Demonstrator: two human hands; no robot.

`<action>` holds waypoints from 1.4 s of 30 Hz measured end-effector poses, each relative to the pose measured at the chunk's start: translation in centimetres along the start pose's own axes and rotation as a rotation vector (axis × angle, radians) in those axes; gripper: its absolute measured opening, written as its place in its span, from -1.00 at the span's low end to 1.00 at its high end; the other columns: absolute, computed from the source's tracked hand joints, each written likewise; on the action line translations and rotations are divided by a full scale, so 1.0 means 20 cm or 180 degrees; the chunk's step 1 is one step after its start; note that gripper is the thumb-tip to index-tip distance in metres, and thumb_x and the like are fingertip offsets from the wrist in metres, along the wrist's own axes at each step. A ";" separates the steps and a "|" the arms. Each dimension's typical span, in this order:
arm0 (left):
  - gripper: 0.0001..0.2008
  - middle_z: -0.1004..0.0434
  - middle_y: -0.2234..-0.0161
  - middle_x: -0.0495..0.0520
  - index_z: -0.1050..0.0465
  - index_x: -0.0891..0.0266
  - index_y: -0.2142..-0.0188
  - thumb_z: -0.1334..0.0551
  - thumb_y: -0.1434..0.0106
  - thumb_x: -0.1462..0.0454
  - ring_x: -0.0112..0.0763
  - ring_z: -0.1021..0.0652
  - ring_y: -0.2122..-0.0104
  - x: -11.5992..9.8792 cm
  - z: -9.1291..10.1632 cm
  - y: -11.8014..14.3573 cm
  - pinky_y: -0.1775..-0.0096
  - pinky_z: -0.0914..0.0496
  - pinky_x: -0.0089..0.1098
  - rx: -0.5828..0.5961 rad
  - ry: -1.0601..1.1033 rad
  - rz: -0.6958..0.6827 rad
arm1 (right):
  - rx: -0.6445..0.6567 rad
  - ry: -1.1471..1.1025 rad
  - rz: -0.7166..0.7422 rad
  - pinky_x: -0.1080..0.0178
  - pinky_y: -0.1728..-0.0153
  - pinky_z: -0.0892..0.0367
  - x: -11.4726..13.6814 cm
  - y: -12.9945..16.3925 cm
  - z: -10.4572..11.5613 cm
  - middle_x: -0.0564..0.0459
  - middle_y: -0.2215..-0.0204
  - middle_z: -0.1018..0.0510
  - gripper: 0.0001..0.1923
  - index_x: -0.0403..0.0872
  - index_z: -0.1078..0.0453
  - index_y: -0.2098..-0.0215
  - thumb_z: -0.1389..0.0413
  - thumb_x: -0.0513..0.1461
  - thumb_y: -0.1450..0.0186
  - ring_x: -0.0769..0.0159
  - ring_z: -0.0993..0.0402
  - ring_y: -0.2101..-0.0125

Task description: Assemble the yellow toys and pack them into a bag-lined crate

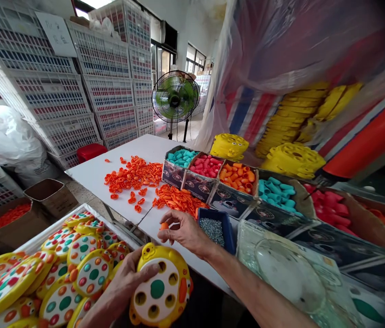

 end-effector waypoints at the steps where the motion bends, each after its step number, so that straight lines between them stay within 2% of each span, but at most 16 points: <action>1: -0.52 -0.71 0.32 0.11 -0.58 0.24 0.12 -0.53 -0.03 0.07 -0.13 -0.67 0.33 -0.01 0.00 0.00 0.32 -0.51 -0.38 -0.0010 -0.0086 -0.0026 | -0.0035 0.0028 -0.0029 0.32 0.52 -0.35 -0.01 0.01 0.01 0.14 0.46 -0.57 -0.46 -0.06 -0.41 0.31 -0.52 -0.02 0.10 0.33 -0.54 0.49; 4: -0.54 -0.71 0.30 0.10 -0.57 0.24 0.13 -0.51 -0.06 0.04 -0.15 -0.67 0.33 -0.01 -0.01 0.00 0.32 -0.51 -0.38 0.0061 -0.0261 -0.0067 | 0.0016 0.0015 -0.0105 0.31 0.50 -0.35 -0.03 0.04 0.01 0.17 0.49 -0.55 -0.49 -0.05 -0.38 0.36 -0.52 -0.04 0.09 0.37 -0.49 0.53; 7: -0.51 -0.72 0.29 0.11 -0.57 0.25 0.09 -0.50 -0.07 0.03 -0.14 -0.67 0.33 0.00 -0.01 -0.01 0.32 -0.51 -0.38 0.0129 -0.0296 -0.0035 | 0.0109 0.0008 -0.0202 0.31 0.47 -0.36 -0.05 0.07 0.00 0.16 0.53 -0.56 -0.56 -0.06 -0.47 0.32 -0.49 -0.03 0.01 0.37 -0.49 0.54; 12: -0.44 -0.71 0.29 0.13 -0.55 0.28 0.01 -0.50 -0.08 0.03 -0.19 -0.67 0.35 0.01 -0.02 -0.01 0.33 -0.51 -0.39 0.0234 -0.0191 0.0051 | 0.0260 0.0117 -0.0211 0.27 0.30 -0.42 -0.03 0.11 -0.02 0.06 0.34 -0.67 -0.70 -0.03 -0.59 0.26 -0.42 -0.09 -0.09 0.28 -0.57 0.34; 18: -0.47 -0.70 0.24 0.14 -0.54 0.31 0.00 -0.47 -0.14 0.05 -0.16 -0.65 0.28 -0.04 -0.09 0.00 0.28 -0.49 -0.38 0.0490 -0.0419 0.0010 | 0.0090 0.0931 0.0200 0.25 0.30 -0.36 0.02 0.17 -0.05 0.09 0.36 -0.68 -0.78 0.01 -0.63 0.28 -0.41 -0.12 -0.12 0.28 -0.51 0.36; 21: -0.46 -0.68 0.22 0.11 -0.52 0.29 -0.05 -0.47 -0.16 0.08 -0.17 -0.63 0.23 -0.03 -0.11 0.00 0.22 -0.47 -0.38 0.0499 -0.0469 0.0004 | -0.0047 0.1360 0.0403 0.21 0.19 -0.37 0.02 0.21 -0.06 0.08 0.31 -0.66 -0.81 0.08 -0.65 0.25 -0.41 -0.14 -0.14 0.22 -0.53 0.26; 25: -0.47 -0.65 0.24 0.06 -0.52 0.28 -0.04 -0.47 -0.14 0.08 -0.25 -0.59 0.25 0.00 -0.11 -0.02 0.22 -0.44 -0.42 0.0507 -0.0459 0.0005 | -0.0108 0.2036 0.0955 0.18 0.09 -0.35 0.04 0.26 -0.06 0.09 0.31 -0.65 -0.83 0.10 -0.64 0.21 -0.40 -0.16 -0.20 0.20 -0.49 0.15; 30: -0.53 -0.63 0.27 0.04 -0.55 0.30 0.09 -0.49 -0.11 0.07 -0.31 -0.56 0.28 0.02 -0.12 -0.03 0.26 -0.41 -0.45 0.0590 -0.0479 -0.0038 | -0.0105 0.2805 0.1716 0.16 0.16 -0.34 0.08 0.31 -0.08 0.03 0.31 -0.64 -0.82 -0.03 -0.59 0.18 -0.28 -0.11 -0.34 0.19 -0.43 0.21; 35: -0.50 -0.65 0.19 0.08 -0.54 0.29 0.01 -0.48 -0.13 0.09 -0.27 -0.57 0.23 0.02 -0.14 -0.03 0.21 -0.44 -0.41 0.0677 -0.0535 -0.0015 | -0.0166 0.2704 0.1945 0.17 0.18 -0.33 0.07 0.34 -0.07 0.03 0.31 -0.62 -0.79 -0.02 -0.58 0.17 -0.22 -0.07 -0.38 0.19 -0.41 0.21; 42: -0.54 -0.63 0.24 0.06 -0.56 0.31 0.02 -0.47 -0.13 0.14 -0.30 -0.54 0.25 0.00 -0.19 -0.04 0.22 -0.43 -0.42 0.0738 -0.0556 0.0052 | -0.0442 0.2655 0.1792 0.15 0.17 -0.33 0.03 0.36 -0.06 0.02 0.30 -0.58 -0.84 -0.01 -0.59 0.19 -0.26 -0.11 -0.35 0.19 -0.40 0.21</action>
Point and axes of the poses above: each hand's wrist, its own y-axis away from the middle knuckle, its own z-axis out of the back of the hand, x = y × z, the point moved 6 cm from there along -y, towards the middle knuckle
